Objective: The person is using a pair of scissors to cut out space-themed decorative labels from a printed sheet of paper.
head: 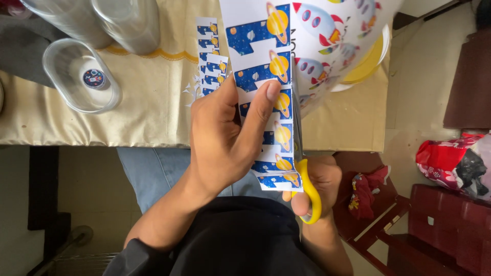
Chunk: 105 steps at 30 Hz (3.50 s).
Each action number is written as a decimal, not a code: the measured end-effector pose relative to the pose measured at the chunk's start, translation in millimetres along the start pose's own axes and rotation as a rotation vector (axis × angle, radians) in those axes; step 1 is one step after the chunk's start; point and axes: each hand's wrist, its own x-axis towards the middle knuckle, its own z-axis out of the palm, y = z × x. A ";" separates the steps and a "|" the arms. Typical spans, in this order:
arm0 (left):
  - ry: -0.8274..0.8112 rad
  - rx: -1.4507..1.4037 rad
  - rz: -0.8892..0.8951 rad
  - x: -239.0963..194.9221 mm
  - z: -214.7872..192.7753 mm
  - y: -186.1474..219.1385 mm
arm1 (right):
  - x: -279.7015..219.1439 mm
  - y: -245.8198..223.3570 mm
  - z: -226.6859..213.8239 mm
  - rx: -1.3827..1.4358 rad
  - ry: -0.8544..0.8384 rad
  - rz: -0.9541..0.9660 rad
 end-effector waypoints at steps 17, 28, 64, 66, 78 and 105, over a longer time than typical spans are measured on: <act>-0.028 -0.026 -0.047 -0.3 -3.6 4.9 | 11.5 -10.5 17.3 0.054 0.038 -0.031; -0.082 -0.225 -0.172 15.4 -17.6 4.9 | 17.2 -8.2 17.8 0.062 -0.031 -0.102; -0.066 0.103 0.076 18.8 -25.7 38.3 | 13.1 -11.4 19.8 0.012 0.053 -0.160; -0.056 0.137 0.080 20.7 -26.5 39.0 | 13.9 -10.1 20.8 0.016 0.048 -0.149; -0.076 0.206 0.072 24.6 -24.7 40.3 | 26.9 -3.8 21.6 0.215 0.005 -0.111; -0.140 0.586 -0.146 59.5 -80.4 -240.4 | 28.6 116.8 -13.9 0.700 0.118 0.232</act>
